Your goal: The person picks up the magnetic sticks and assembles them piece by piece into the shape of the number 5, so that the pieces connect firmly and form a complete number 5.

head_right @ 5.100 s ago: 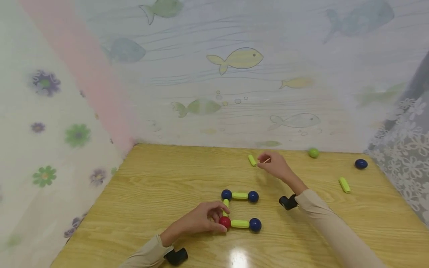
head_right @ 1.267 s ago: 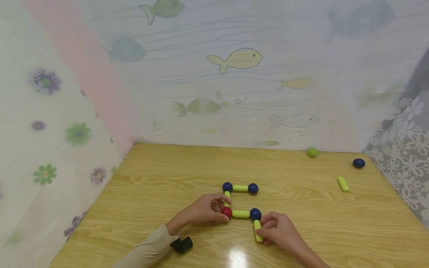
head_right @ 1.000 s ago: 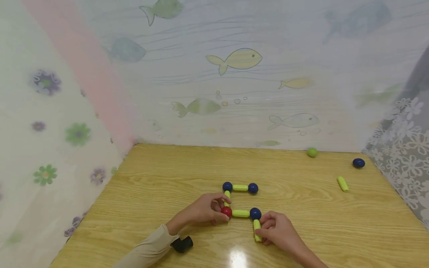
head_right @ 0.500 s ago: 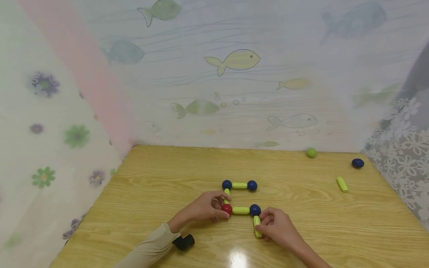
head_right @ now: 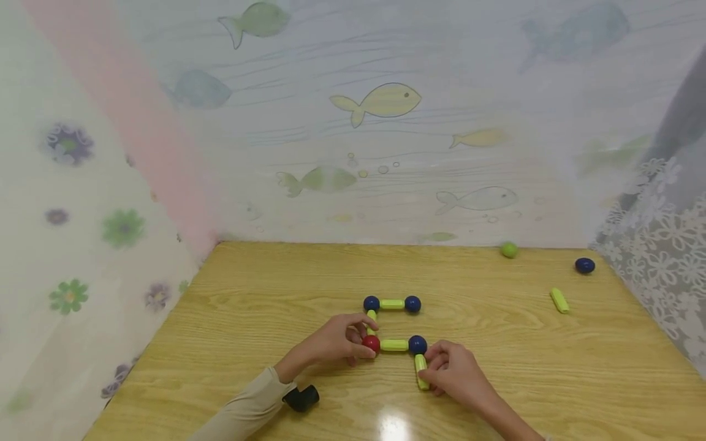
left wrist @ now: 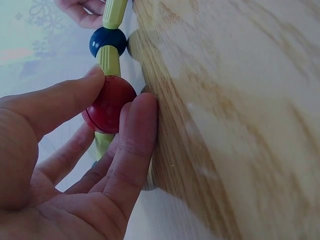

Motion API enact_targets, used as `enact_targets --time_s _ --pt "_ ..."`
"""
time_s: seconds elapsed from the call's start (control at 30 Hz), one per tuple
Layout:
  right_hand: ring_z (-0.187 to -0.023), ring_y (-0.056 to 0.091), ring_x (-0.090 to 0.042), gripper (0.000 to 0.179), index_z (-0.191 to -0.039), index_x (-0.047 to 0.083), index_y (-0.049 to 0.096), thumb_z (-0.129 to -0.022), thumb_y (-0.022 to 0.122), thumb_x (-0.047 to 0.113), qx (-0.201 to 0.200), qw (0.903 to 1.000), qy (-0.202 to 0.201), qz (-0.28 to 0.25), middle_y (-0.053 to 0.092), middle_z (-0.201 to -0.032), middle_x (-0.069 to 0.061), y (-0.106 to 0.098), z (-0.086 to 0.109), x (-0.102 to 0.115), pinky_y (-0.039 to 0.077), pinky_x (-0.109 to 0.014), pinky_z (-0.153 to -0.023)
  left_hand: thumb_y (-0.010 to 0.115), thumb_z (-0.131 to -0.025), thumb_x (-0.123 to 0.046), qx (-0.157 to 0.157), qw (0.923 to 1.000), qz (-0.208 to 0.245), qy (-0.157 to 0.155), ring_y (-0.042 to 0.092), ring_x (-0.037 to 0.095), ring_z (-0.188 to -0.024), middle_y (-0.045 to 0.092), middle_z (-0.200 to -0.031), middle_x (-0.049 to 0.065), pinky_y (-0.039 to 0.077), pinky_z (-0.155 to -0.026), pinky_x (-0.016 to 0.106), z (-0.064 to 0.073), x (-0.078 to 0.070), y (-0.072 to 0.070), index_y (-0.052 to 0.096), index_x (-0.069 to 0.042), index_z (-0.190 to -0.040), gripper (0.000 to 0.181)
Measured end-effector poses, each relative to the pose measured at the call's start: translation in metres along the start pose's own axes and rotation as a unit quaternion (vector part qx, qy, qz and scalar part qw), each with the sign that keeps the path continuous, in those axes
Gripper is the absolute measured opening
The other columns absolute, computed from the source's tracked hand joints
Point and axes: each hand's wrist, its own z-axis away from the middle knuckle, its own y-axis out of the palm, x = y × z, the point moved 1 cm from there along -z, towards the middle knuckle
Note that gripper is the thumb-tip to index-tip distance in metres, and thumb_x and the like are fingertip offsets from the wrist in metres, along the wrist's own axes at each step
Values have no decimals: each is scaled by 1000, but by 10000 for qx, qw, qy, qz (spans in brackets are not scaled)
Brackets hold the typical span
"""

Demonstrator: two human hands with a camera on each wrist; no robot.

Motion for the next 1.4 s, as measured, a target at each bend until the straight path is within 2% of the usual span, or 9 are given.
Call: enact_targets --time_s 0.3,0.5,0.8,1.03,1.4 --pt "-65 60 -23 38 -103 -8 54 -79 75 13 -3 9999 -120 88 59 -76 -8 1 0 -1 54 -35 -53 77 -80 -10 69 9999 89 -2 63 15 -74 57 -94 5 55 -52 33 -2 3 0 61 -9 -115 39" --pt "-67 61 -23 40 -104 -9 54 -80 74 16 70 9999 -143 9 59 -78 -8 1 0 0 55 -35 -54 77 -79 -8 -10 9999 147 -48 62 17 -74 57 -95 6 55 -52 34 1 1 0 61 -9 -115 39" --pt "-71 62 -25 39 -108 -11 53 -84 71 14 408 9983 -339 -223 60 -81 -9 -5 0 -1 55 -35 -58 78 -79 -10 6 9999 152 -36 63 16 -74 57 -94 6 55 -52 34 0 4 -2 61 -9 -114 39" --pt "-76 63 -25 33 -108 -11 55 -87 66 12 658 9966 -483 -134 61 -86 -10 -22 1 -8 56 -34 -62 77 -79 -9 27 9998 205 -12 63 17 -75 57 -95 6 55 -53 34 -2 5 -1 61 -9 -114 39" --pt "-72 63 -22 34 -112 -12 53 -92 62 13 424 9960 -723 295 62 -91 -14 -66 5 -11 54 -36 -58 77 -79 -6 -3 9998 180 -5 62 17 -74 57 -95 7 55 -52 35 -1 1 0 61 -9 -114 38"
